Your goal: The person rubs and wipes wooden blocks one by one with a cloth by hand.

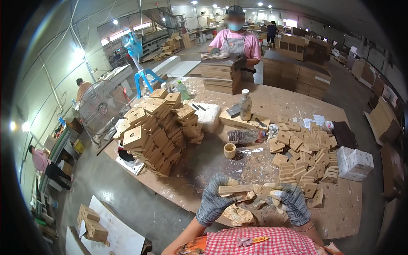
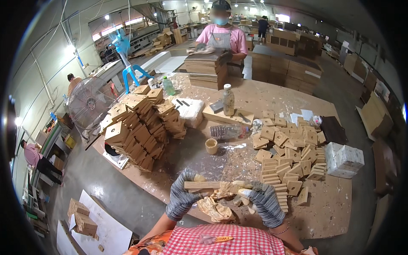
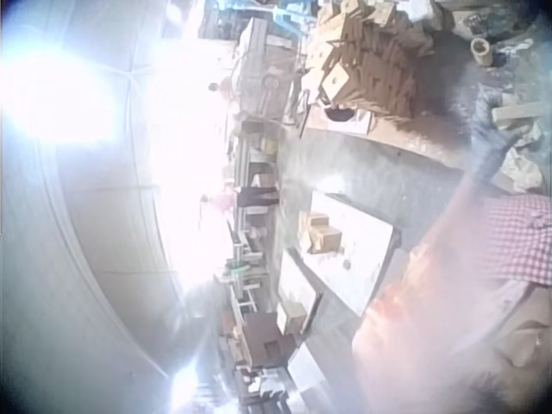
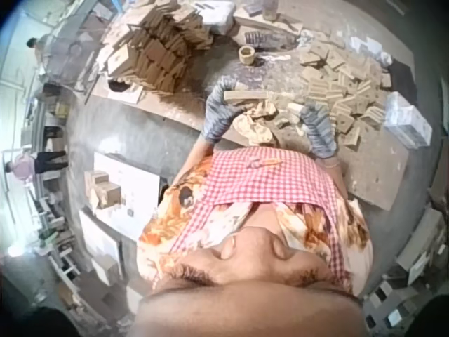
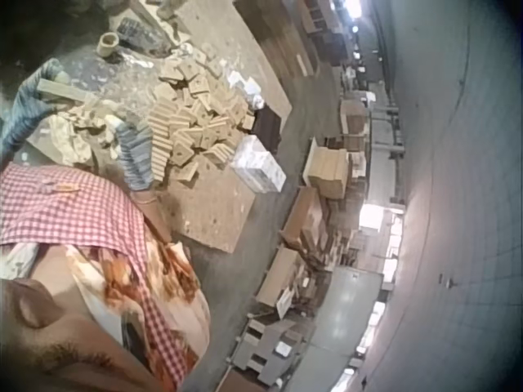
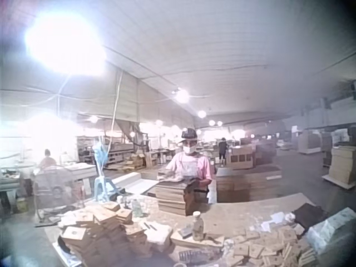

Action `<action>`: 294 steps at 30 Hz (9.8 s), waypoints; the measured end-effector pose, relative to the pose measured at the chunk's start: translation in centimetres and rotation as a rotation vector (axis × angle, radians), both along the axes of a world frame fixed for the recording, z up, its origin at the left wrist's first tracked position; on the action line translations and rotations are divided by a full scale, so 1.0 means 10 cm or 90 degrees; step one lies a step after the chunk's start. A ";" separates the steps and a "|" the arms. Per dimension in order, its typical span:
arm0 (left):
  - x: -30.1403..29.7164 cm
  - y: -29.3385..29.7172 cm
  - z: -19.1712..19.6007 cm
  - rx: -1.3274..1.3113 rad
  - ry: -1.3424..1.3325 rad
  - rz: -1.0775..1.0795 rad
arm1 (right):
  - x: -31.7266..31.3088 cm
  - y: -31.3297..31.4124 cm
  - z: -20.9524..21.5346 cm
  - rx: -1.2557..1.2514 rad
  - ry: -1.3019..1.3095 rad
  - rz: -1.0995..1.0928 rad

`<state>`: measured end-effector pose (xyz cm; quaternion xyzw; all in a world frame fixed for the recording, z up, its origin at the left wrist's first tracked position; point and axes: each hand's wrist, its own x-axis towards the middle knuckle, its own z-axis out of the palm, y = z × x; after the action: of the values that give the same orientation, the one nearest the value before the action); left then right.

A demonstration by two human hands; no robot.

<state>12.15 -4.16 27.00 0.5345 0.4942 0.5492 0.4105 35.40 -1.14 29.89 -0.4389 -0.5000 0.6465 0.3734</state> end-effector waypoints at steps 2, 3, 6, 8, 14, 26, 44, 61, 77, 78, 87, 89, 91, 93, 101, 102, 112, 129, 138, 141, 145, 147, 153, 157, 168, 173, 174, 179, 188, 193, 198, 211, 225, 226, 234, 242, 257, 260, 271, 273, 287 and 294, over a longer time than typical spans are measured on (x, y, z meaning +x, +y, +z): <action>0.02 -0.02 0.00 0.000 -0.029 -0.001 | -0.03 0.00 -0.09 0.043 0.014 -0.026; 0.02 -0.03 -0.01 -0.007 -0.056 0.003 | -0.05 -0.01 -0.10 0.080 0.031 -0.045; -0.02 -0.07 -0.07 -0.005 -0.030 0.010 | -0.02 0.01 -0.07 -0.006 0.019 -0.006; -0.02 -0.08 -0.09 0.005 -0.047 0.008 | -0.05 0.00 -0.08 0.062 -0.013 0.009; -0.05 -0.04 -0.02 -0.081 -0.088 0.009 | -0.05 0.07 -0.08 0.000 0.038 -0.025; 0.01 -0.04 -0.11 -0.188 -0.244 0.022 | 0.01 0.04 -0.11 0.032 0.087 -0.051; -0.19 0.24 -0.95 -0.173 -0.476 0.151 | -0.06 0.17 -0.46 0.011 0.140 -0.064; -0.16 -0.07 -2.45 -0.131 -0.099 0.285 | -0.53 1.33 -1.25 0.143 -0.121 0.004; -0.13 -0.09 -2.98 -0.206 0.061 0.321 | -1.71 2.54 -2.13 0.488 -0.705 0.095; -0.14 -0.10 -3.00 -0.191 0.074 0.327 | -1.74 2.52 -2.10 0.475 -0.711 0.067; -0.08 -0.04 -2.49 -0.195 0.008 0.294 | -1.70 2.48 -2.04 0.494 -0.716 0.122; -0.10 -0.03 -2.50 -0.203 0.014 0.279 | -1.67 2.39 -1.95 0.475 -0.751 0.117; -0.08 -0.01 -2.62 -0.171 -0.005 0.315 | -1.51 2.26 -1.96 0.484 -0.729 0.118; -0.06 -0.01 -2.60 -0.177 -0.048 0.302 | -1.27 1.94 -1.86 0.424 -0.612 0.091; -0.21 0.01 -2.85 -0.170 -0.383 0.254 | -0.32 0.46 -1.94 0.389 -0.740 0.331; -0.22 0.01 -2.83 -0.189 -0.368 0.265 | -0.29 0.33 -1.92 0.381 -0.827 0.406; -0.26 0.01 -2.67 -0.177 -0.522 0.304 | -0.23 0.01 -2.28 0.453 -0.787 0.405; -0.40 -0.20 -1.79 -0.168 -0.705 0.126 | -0.40 -0.05 -2.10 0.196 -0.267 -0.030; -0.28 -0.31 -1.77 -0.217 -0.365 0.075 | -0.58 0.14 -1.88 0.007 0.109 -0.190; -0.16 -0.31 -1.63 -0.230 -0.306 0.094 | -0.65 0.17 -1.77 0.020 0.197 -0.198; -0.16 -0.31 -1.74 -0.116 -0.066 0.061 | -0.71 0.14 -1.51 0.096 0.125 -0.074; -0.12 -0.29 -1.77 -0.107 -0.100 0.056 | -0.77 0.11 -1.50 0.053 0.173 -0.031; -0.02 -0.33 -1.75 -0.078 -0.101 0.098 | -0.87 0.16 -1.91 0.179 -0.029 0.017; -0.04 -0.36 -1.71 -0.111 -0.049 0.091 | -0.82 0.09 -1.80 0.213 -0.126 0.077; -0.20 -0.35 -2.07 -0.069 -0.183 0.061 | -0.98 0.23 -2.42 0.194 -0.186 0.060; -0.14 -0.35 -1.86 -0.121 -0.163 0.085 | -0.86 0.31 -2.29 0.170 -0.183 0.072; -0.12 -0.39 -1.78 -0.135 -0.165 0.056 | -0.79 0.31 -2.24 0.482 -0.350 0.025; -0.06 -0.35 -1.73 -0.078 -0.215 0.010 | -0.46 0.30 -2.08 -0.046 0.104 0.004; 0.10 -0.27 -1.39 0.015 -0.230 -0.073 | -0.25 0.23 -1.52 0.072 -0.037 0.025; 0.09 -0.25 -1.44 0.025 -0.279 -0.072 | -0.45 0.18 -1.50 0.170 -0.055 0.013; 0.08 -0.22 -1.38 -0.084 -0.298 -0.042 | -0.35 0.32 -1.68 0.120 -0.033 -0.031; 0.15 -0.04 -1.01 -0.335 -0.413 -0.037 | -0.30 0.40 -1.42 -0.010 0.133 -0.121; 0.09 -0.03 -0.77 -0.364 -0.324 -0.037 | -0.43 0.54 -1.18 0.038 -0.025 0.005; 0.11 -0.03 -0.72 -0.355 -0.326 -0.052 | -0.45 0.57 -1.16 0.156 -0.196 0.047; -0.04 0.01 -0.91 -0.342 -0.499 0.019 | -0.19 1.07 -1.44 0.191 -0.111 -0.006; 0.03 0.04 -1.00 -0.252 -0.541 0.074 | -0.60 0.47 -1.32 0.247 -0.396 0.047; -0.06 0.03 -1.06 -0.380 -0.704 0.044 | -0.22 0.78 -1.30 0.310 -0.805 0.228; -0.05 0.06 -1.08 -0.377 -0.971 -0.355 | -0.17 0.63 -1.45 0.409 -0.665 0.132; 0.02 -0.01 -1.05 -0.430 -1.006 -0.499 | -0.33 0.36 -0.88 0.079 -0.069 0.135; 0.04 -0.01 -1.02 -0.433 -0.989 -0.522 | -0.37 0.32 -0.92 0.103 -0.020 0.157; -0.16 -0.07 -1.44 -0.171 -0.465 0.101 | -0.40 0.10 -0.85 0.409 -0.171 0.037; -0.02 -0.21 -0.25 0.122 -0.090 0.143 | -0.32 0.09 -0.73 0.607 -0.287 0.065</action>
<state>11.91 -6.31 24.46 0.4724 0.4660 0.6728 0.3271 32.21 -0.21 22.60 -0.3238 -0.8271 0.2539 0.3829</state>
